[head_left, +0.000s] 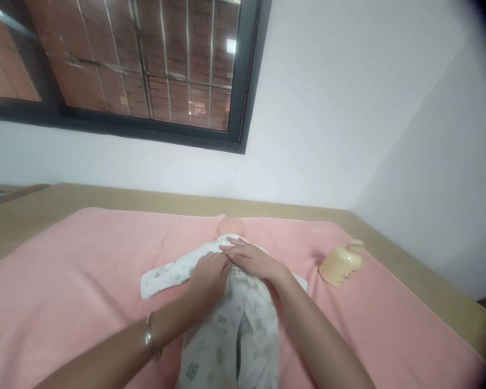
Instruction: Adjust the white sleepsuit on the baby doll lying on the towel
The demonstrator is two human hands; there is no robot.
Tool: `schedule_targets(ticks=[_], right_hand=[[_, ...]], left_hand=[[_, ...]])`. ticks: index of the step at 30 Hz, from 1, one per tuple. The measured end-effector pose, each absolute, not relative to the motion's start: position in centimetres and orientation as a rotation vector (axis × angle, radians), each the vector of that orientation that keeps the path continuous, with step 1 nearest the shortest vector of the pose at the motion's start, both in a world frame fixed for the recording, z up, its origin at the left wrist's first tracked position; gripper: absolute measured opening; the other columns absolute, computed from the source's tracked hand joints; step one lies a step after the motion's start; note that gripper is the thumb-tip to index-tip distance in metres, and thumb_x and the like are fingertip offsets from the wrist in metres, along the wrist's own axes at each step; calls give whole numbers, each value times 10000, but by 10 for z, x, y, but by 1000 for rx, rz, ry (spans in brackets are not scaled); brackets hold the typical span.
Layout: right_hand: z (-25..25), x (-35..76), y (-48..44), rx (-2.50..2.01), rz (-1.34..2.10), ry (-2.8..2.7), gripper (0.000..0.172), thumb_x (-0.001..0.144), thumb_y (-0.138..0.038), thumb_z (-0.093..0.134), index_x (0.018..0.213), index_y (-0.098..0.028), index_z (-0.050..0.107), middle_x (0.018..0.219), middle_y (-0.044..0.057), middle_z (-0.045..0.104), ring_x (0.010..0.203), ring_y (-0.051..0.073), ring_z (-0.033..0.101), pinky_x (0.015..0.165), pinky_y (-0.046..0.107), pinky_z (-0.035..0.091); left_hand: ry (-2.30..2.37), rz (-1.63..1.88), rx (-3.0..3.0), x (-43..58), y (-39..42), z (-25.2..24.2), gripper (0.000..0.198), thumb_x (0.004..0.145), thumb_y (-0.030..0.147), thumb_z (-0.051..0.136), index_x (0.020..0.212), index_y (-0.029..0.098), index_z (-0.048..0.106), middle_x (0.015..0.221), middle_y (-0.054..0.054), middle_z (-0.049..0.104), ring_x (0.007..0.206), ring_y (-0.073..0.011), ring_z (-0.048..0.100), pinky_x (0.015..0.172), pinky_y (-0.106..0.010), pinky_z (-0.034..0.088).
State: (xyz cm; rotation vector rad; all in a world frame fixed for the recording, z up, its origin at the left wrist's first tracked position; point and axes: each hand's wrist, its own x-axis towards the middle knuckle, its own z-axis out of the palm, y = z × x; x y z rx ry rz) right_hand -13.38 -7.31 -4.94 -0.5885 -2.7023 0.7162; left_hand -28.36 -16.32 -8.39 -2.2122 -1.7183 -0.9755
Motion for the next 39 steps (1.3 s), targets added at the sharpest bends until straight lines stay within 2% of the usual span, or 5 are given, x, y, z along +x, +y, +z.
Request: schedule_targets(ticks=[12,18,23,31,39], right_hand=[[-54,-136,-81,-766,196,-2845,498,975,-326,296,1437,-141,294,1486,102,239,1365,273,192,1082,457,248],[-62,-152,-79,-514,146,-2844,402,968,-263,329,1354,-293,436,1472,-28,290,1380,207,153,1128,433,132],[-61,-148,-82,-767,247,-2811,575,953,-386,348,1448,-108,258,1503,112,176,1380,277,128,1105,461,201],[-59,-146,-80,-512,241,-2897,406,938,-218,350,1274,-361,525,1459,-104,296,1390,229,87,1123,446,105],[-69,-150,-95,-1095,208,-2756,625,959,-457,275,1469,-106,186,1508,157,115,1380,307,100,1071,474,204]], left_hand=[[-1592,-1104,-2251,-281,-183,-103,232,871,158,360,662,186,458,683,-25,443,671,-157,380,634,-325,346],[-1503,-1199,-2291,-283,-179,-109,155,830,134,392,737,173,511,732,-45,490,711,-172,421,649,-343,361],[-1526,-1134,-2328,-284,-179,-109,164,829,138,394,690,178,471,703,-30,454,684,-166,407,633,-337,358],[-1495,-1268,-2301,-287,-175,-115,147,831,140,385,760,180,508,772,-56,501,754,-184,450,674,-339,382],[-1502,-1163,-2306,-287,-172,-119,154,837,136,376,716,182,459,728,-44,469,703,-177,415,640,-337,347]])
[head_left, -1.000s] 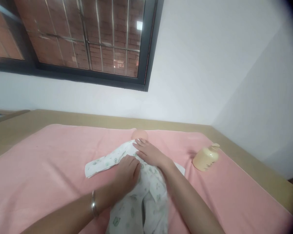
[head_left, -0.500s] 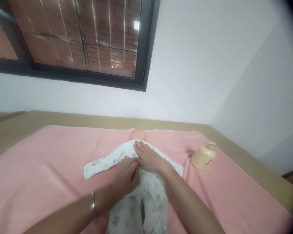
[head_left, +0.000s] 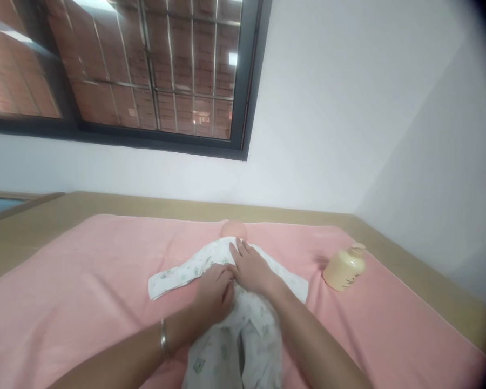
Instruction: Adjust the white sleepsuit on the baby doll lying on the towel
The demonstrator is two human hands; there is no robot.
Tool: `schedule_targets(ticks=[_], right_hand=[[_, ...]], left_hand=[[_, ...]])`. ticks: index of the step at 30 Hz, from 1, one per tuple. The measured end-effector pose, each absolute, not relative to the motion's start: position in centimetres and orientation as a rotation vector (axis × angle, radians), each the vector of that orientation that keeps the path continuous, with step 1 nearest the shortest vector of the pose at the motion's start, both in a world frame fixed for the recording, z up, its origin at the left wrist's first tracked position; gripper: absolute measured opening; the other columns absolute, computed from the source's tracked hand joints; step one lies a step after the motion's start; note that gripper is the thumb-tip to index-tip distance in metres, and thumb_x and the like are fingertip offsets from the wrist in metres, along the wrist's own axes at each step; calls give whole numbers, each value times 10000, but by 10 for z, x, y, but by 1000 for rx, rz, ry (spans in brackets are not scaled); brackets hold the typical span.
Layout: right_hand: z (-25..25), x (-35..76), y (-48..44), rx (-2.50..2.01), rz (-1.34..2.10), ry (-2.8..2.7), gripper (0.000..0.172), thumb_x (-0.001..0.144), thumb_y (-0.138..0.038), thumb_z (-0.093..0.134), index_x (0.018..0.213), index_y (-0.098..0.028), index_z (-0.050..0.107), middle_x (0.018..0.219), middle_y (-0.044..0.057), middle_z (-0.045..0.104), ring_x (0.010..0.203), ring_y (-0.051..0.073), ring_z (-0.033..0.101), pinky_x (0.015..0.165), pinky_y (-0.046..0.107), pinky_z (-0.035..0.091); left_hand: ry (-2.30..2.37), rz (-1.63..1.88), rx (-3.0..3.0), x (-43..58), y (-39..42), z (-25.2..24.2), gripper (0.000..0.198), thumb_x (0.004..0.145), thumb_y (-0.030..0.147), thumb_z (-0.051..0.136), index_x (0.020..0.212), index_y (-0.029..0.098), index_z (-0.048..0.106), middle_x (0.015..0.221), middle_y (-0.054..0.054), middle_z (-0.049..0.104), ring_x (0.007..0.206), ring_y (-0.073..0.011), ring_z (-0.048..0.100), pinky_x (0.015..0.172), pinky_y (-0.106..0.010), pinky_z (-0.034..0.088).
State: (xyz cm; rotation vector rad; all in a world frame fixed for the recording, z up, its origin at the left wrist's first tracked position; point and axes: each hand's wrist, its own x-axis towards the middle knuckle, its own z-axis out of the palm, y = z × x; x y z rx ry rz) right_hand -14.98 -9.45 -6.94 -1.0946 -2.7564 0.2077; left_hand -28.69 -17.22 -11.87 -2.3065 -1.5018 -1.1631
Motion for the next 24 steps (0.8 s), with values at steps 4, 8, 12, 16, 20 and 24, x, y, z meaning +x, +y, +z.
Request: schedule_targets(ticks=[4,8,12,16,20,24], right_hand=[[-61,-147,-114,-1177,76,-2739,477,918,-255,356,1351,-63,413,1362,225,401,1268,317,357,957,425,357],[-54,-148,-104,-840,93,-2785,309,913,-175,355,1036,-177,638,1208,109,564,1205,247,430,1003,401,307],[-59,-151,-87,-817,229,-2740,398,964,-359,339,1308,-225,488,1477,61,277,1363,260,183,1082,446,186],[-61,-149,-99,-988,169,-2764,541,948,-351,348,1417,-82,318,1469,181,241,1358,308,187,1063,450,237],[-59,-150,-107,-727,93,-2840,431,901,-177,360,1313,-161,484,1431,90,360,1351,280,218,1091,434,205],[-59,-151,-95,-797,253,-2819,476,970,-346,273,1421,-205,333,1513,51,169,1384,293,81,1094,502,166]], left_hand=[[-1516,-1132,-2292,-288,-173,-119,157,847,150,369,710,185,436,715,-41,449,693,-177,398,627,-334,332],[-1484,-1174,-2264,-288,-173,-118,162,852,153,359,712,186,432,704,-37,442,680,-174,384,619,-331,324],[-1488,-1182,-2264,-289,-174,-118,155,853,152,365,725,188,445,717,-35,455,689,-173,400,632,-327,338],[-1474,-1177,-2274,-291,-172,-121,133,843,144,378,746,186,459,735,-39,468,704,-177,415,644,-327,353],[-1453,-1274,-2246,-292,-171,-124,104,835,131,386,811,180,475,778,-44,496,736,-179,437,667,-326,365],[-1453,-1239,-2253,-291,-171,-122,119,838,129,381,776,183,468,756,-37,488,724,-177,434,658,-323,355]])
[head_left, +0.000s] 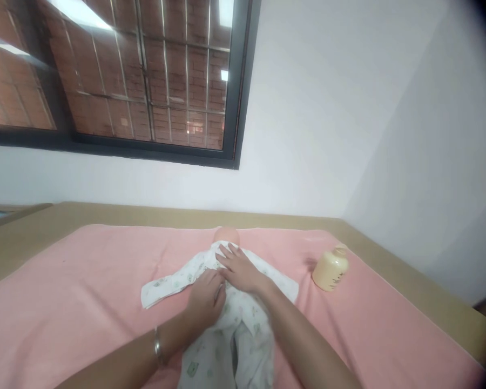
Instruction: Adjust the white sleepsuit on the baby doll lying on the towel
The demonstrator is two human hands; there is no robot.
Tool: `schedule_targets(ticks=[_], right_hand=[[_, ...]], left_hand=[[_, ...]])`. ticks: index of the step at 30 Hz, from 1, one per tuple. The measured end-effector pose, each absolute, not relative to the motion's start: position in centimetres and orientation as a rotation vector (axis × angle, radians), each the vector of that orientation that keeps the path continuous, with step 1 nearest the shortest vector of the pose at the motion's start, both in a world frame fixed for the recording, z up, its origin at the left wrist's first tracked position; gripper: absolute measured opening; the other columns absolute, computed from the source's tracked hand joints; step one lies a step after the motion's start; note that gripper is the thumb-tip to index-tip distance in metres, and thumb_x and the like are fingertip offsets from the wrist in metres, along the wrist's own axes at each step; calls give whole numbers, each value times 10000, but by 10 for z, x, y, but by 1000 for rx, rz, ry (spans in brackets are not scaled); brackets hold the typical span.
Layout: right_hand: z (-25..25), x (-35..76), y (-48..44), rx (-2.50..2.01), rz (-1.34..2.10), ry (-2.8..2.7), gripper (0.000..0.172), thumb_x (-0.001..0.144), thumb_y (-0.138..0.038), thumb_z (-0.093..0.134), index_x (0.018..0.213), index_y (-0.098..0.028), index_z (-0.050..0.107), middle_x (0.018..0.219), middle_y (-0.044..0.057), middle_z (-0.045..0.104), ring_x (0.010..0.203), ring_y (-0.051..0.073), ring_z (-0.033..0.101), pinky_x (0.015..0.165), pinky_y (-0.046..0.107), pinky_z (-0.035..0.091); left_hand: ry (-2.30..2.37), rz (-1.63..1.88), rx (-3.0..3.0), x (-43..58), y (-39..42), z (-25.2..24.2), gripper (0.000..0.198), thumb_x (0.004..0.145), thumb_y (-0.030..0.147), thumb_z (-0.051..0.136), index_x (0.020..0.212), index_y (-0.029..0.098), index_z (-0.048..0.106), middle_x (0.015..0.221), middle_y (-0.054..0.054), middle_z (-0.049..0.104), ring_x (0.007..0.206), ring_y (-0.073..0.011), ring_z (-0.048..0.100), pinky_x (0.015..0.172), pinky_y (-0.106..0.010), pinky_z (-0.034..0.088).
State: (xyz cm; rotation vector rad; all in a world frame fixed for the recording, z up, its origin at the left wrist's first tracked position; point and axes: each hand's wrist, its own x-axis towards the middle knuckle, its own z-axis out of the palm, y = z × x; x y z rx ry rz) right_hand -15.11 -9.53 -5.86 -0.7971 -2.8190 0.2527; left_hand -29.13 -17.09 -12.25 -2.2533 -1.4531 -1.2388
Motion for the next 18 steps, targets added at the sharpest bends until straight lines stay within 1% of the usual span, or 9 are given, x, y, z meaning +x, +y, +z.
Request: schedule_targets(ticks=[2,3,6,8,11,13,15,16,18], right_hand=[[-56,-149,-93,-831,267,-2833,523,966,-365,281,1450,-166,267,1518,77,131,1384,307,58,1094,499,169],[-54,-147,-94,-808,253,-2862,515,957,-332,304,1439,-148,297,1509,84,169,1382,308,73,1093,484,181],[-47,-140,-96,-599,265,-2989,400,927,-207,332,1262,-207,551,1429,17,376,1370,254,177,1092,412,214],[-46,-137,-93,-457,356,-3022,373,943,-221,324,1163,-282,618,1401,-49,414,1365,205,203,1108,390,173],[-47,-136,-86,-576,442,-2906,383,954,-380,363,1303,-305,504,1483,-32,260,1378,219,154,1113,409,115],[-45,-136,-85,-758,420,-2801,465,932,-439,399,1363,-270,434,1491,29,243,1354,257,215,1074,404,199],[-38,-134,-89,-911,382,-2751,405,918,-417,409,1254,-239,551,1360,64,464,1213,262,427,955,356,337],[-33,-134,-91,-969,379,-2746,358,916,-398,401,1133,-227,627,1210,61,588,1081,243,525,867,319,383],[-25,-134,-97,-1100,394,-2702,358,917,-364,367,889,-201,685,891,42,677,820,193,593,705,265,398]], left_hand=[[-1436,-1204,-2275,-291,-171,-123,125,840,135,381,756,184,459,744,-35,477,711,-176,425,648,-324,348],[-1430,-1195,-2284,-291,-172,-124,125,841,137,383,751,185,455,741,-34,473,707,-175,421,645,-324,346],[-1412,-1191,-2271,-293,-172,-127,117,842,141,385,761,185,457,734,-34,460,696,-175,414,620,-318,333],[-1421,-1195,-2258,-293,-172,-127,121,846,137,376,786,185,469,734,-34,461,694,-174,416,608,-312,329],[-1464,-1190,-2262,-293,-173,-125,150,861,145,358,773,186,472,726,-32,465,694,-171,422,621,-312,343],[-1505,-1162,-2261,-292,-175,-122,174,868,166,351,733,190,459,714,-30,466,686,-170,425,628,-315,352],[-1575,-1115,-2255,-291,-177,-116,167,870,194,357,749,192,472,724,-33,489,693,-174,446,640,-320,366],[-1623,-1092,-2254,-291,-176,-113,153,875,213,364,791,193,491,745,-35,511,708,-178,467,651,-322,378],[-1743,-1040,-2242,-290,-170,-101,159,892,252,363,861,202,511,784,-32,549,727,-180,505,660,-316,396]])
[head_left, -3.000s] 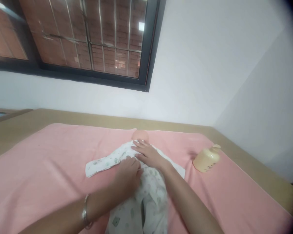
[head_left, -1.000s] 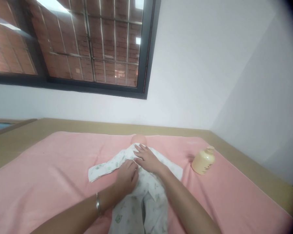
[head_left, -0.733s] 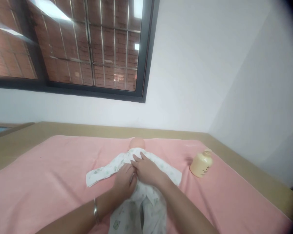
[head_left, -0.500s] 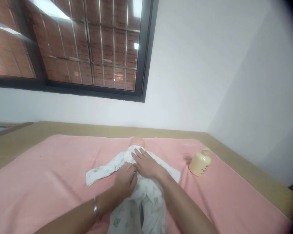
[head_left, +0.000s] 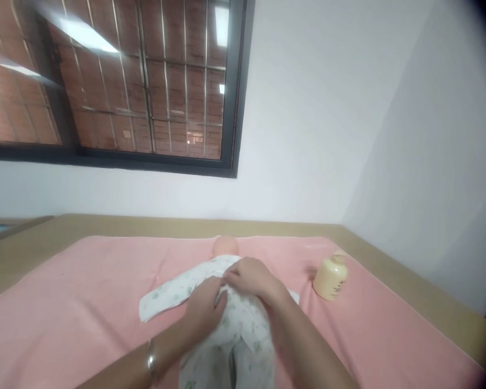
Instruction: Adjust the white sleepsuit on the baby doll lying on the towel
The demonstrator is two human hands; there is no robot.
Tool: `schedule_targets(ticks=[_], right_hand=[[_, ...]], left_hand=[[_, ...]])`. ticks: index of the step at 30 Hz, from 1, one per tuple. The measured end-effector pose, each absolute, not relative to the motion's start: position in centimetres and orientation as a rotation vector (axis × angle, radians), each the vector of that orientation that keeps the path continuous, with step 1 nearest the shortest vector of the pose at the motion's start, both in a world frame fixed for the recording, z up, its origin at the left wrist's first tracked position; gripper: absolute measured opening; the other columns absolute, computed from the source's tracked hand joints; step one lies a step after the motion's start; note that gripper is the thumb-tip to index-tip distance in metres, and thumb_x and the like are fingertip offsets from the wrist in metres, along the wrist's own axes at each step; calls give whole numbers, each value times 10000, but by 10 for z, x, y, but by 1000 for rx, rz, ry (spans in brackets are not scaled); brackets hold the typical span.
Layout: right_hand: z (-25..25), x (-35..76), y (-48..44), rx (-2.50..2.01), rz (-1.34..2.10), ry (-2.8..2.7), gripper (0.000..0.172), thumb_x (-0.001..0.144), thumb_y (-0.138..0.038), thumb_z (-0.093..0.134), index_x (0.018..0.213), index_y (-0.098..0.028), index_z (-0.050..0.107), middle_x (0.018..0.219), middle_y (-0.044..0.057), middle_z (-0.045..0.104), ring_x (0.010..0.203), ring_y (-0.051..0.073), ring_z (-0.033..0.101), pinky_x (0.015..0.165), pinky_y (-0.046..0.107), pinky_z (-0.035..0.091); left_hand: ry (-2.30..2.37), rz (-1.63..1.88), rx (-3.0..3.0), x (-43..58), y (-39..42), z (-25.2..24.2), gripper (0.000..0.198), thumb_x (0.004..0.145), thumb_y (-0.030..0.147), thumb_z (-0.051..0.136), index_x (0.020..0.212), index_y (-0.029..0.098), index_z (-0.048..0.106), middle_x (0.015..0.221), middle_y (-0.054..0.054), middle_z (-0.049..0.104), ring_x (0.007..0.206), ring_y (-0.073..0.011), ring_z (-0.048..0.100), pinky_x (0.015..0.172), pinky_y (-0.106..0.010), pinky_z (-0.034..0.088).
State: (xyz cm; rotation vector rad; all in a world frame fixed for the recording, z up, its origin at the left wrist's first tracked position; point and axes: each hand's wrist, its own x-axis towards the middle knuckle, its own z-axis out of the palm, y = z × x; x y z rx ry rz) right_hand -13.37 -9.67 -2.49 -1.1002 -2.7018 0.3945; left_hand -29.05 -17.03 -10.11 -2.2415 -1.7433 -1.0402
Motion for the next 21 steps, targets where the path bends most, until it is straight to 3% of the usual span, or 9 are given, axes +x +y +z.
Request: schedule_targets(ticks=[2,5,10,14,17,21], right_hand=[[-23,-138,-100,-1275,353,-2537,391,925,-326,322,826,-177,670,794,54,664,732,180,588,640,254,386],[-34,-151,-97,-1484,211,-2308,403,930,-309,290,888,-134,651,888,127,657,798,222,605,664,288,414],[-67,-163,-74,-1597,203,-2299,577,951,-465,200,933,-106,652,932,186,646,904,290,602,745,378,444],[-77,-157,-53,-1601,446,-2353,703,930,-593,145,985,-106,648,989,185,647,916,285,612,769,384,439],[-73,-154,-53,-1554,462,-2383,681,941,-570,138,983,-122,650,1001,175,651,907,271,616,762,364,432],[-60,-157,-81,-1412,122,-2490,633,966,-472,144,877,-132,671,861,169,667,832,276,621,777,372,409]], left_hand=[[-1821,-966,-2183,-290,-158,-86,188,900,257,351,844,201,522,799,-35,564,744,-182,528,670,-309,407],[-1921,-765,-1950,-289,-132,-67,194,858,209,380,799,156,558,826,-88,570,801,-227,539,710,-344,408],[-2213,-488,-1847,-285,-112,-66,383,899,275,333,805,75,646,824,-166,606,805,-275,574,702,-372,412],[-2175,-443,-1861,-280,-119,-77,442,926,323,303,884,67,661,836,-169,629,826,-287,586,715,-377,416],[-2131,-411,-1927,-282,-119,-79,427,932,289,295,901,81,666,870,-166,646,848,-277,596,743,-373,415],[-2338,-530,-2078,-303,-105,-75,477,933,378,276,887,112,669,911,-156,674,860,-251,620,745,-337,426]])
